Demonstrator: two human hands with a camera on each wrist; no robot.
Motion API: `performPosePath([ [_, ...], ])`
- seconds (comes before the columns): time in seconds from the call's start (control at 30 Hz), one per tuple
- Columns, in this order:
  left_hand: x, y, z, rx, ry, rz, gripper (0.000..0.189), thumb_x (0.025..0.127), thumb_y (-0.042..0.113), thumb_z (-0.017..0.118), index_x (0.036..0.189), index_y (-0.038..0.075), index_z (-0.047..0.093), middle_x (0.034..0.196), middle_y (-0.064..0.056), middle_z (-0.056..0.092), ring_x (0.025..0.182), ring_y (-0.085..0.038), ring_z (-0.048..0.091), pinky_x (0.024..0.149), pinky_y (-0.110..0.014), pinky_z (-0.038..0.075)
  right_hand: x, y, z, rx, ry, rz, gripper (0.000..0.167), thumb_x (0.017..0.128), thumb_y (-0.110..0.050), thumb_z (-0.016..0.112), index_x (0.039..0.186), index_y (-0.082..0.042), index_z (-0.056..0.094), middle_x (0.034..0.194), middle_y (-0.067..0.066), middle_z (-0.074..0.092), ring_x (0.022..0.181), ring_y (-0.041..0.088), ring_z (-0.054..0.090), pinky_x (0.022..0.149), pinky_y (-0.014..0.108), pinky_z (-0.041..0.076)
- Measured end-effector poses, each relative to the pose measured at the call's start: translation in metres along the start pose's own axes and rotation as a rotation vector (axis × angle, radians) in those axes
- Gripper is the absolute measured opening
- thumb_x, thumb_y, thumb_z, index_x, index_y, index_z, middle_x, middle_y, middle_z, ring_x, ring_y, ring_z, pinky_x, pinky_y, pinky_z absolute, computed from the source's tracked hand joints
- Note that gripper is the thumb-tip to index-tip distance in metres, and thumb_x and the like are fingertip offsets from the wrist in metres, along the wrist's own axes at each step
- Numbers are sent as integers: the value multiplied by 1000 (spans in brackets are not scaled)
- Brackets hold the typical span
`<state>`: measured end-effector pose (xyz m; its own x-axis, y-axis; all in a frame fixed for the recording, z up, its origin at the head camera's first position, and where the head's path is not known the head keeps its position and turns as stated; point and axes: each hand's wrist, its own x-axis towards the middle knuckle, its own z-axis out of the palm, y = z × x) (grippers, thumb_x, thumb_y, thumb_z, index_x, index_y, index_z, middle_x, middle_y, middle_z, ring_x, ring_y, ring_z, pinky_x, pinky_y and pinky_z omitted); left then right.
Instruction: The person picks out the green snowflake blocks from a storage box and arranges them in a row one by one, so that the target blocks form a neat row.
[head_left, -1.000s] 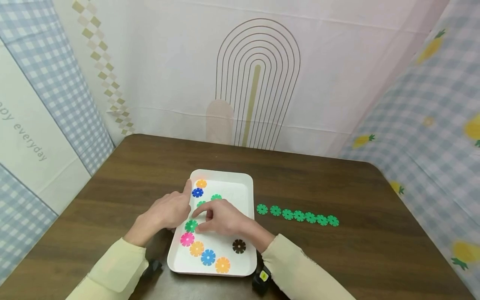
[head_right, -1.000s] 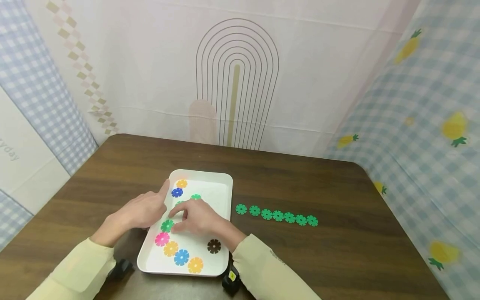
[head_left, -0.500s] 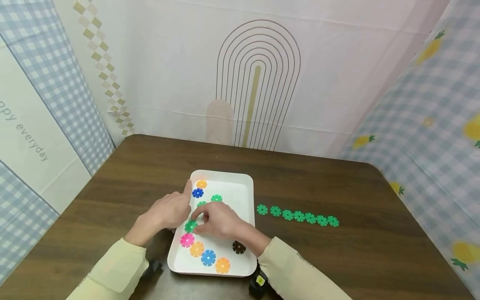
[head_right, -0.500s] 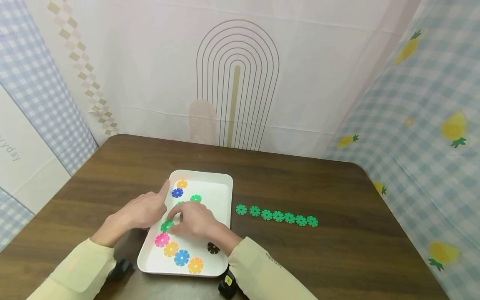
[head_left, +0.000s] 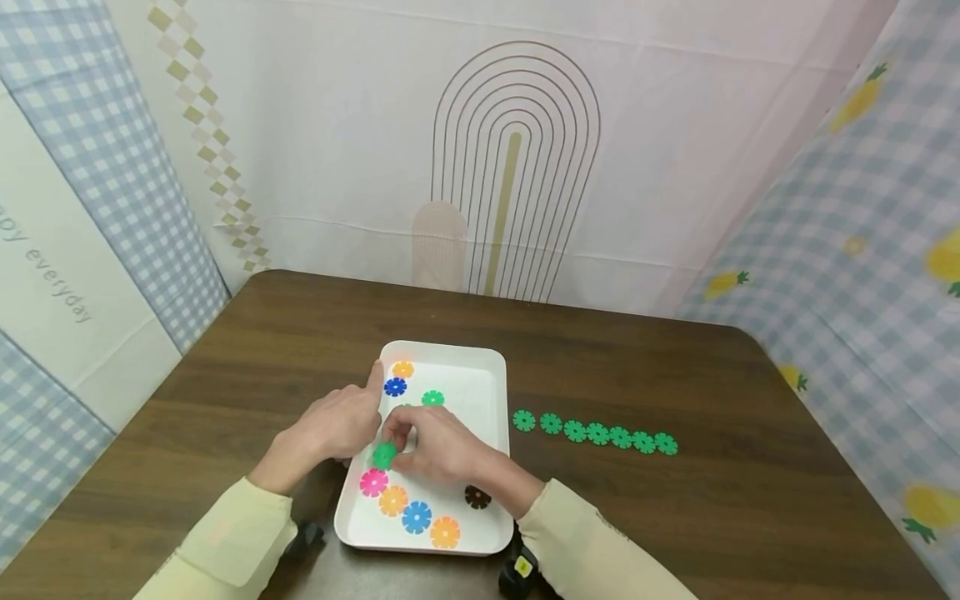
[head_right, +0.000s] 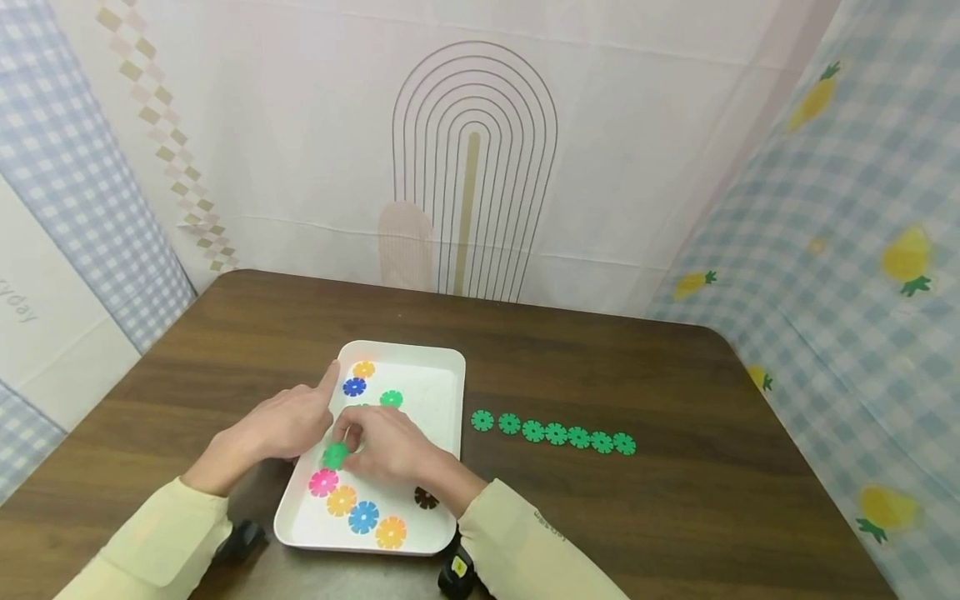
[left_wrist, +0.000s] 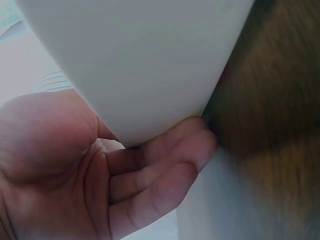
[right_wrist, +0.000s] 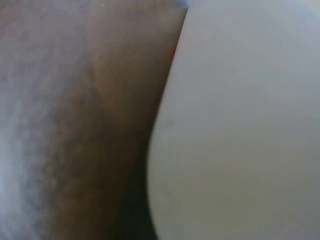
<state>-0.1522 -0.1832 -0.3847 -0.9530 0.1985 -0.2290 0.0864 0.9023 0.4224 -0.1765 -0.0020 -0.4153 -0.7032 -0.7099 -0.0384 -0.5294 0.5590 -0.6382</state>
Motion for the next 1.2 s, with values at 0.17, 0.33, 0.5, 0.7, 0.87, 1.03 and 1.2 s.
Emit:
performPosePath([
  [0.17,0,0,0,4,2,-1,83,103,14,56,165,-10,6,75,-7,58,52,-18,59,50,-32,44,-1,2,0,42,1,-22,20,91,-8,82,104,-18,70,84,-11,64,82,6,58,76,19,46],
  [0.33,1,-1,0,6,-4,-8,83,104,14,55,165,-10,5,74,-7,58,50,-18,59,49,-31,43,-2,3,-1,113,11,-37,19,91,-4,80,100,-19,72,82,-9,65,76,3,57,74,18,48],
  [0.5,2,-1,0,6,1,-9,83,104,15,55,165,-10,5,73,-7,58,50,-18,58,49,-30,42,-2,3,-2,197,15,-22,17,90,-4,81,99,-17,75,81,-8,66,76,4,57,73,19,48],
  [0.7,1,-1,0,-8,-1,-13,84,104,16,56,165,-8,3,72,-6,58,50,-19,58,48,-30,41,-4,5,-5,250,10,-2,18,91,-2,79,101,-17,76,83,-6,67,75,5,59,67,19,47],
  [0.87,1,0,0,-23,-13,-18,86,104,17,57,166,-7,3,73,-7,58,50,-20,58,48,-29,41,-8,6,-10,318,12,56,19,93,-1,75,100,-18,75,82,-3,66,62,9,59,55,22,48],
  [1.03,0,1,0,-30,-19,-33,86,104,18,58,166,-5,4,77,-8,57,53,-20,58,49,-29,43,-14,9,-20,399,28,106,18,94,-3,74,102,-20,75,87,2,66,52,14,55,49,24,44],
  [1.2,-1,2,2,-34,-23,-54,86,104,17,59,167,-4,4,76,-9,57,51,-21,58,49,-28,43,-21,14,-33,507,54,99,15,96,-5,73,107,-15,75,89,4,65,49,15,51,48,26,43],
])
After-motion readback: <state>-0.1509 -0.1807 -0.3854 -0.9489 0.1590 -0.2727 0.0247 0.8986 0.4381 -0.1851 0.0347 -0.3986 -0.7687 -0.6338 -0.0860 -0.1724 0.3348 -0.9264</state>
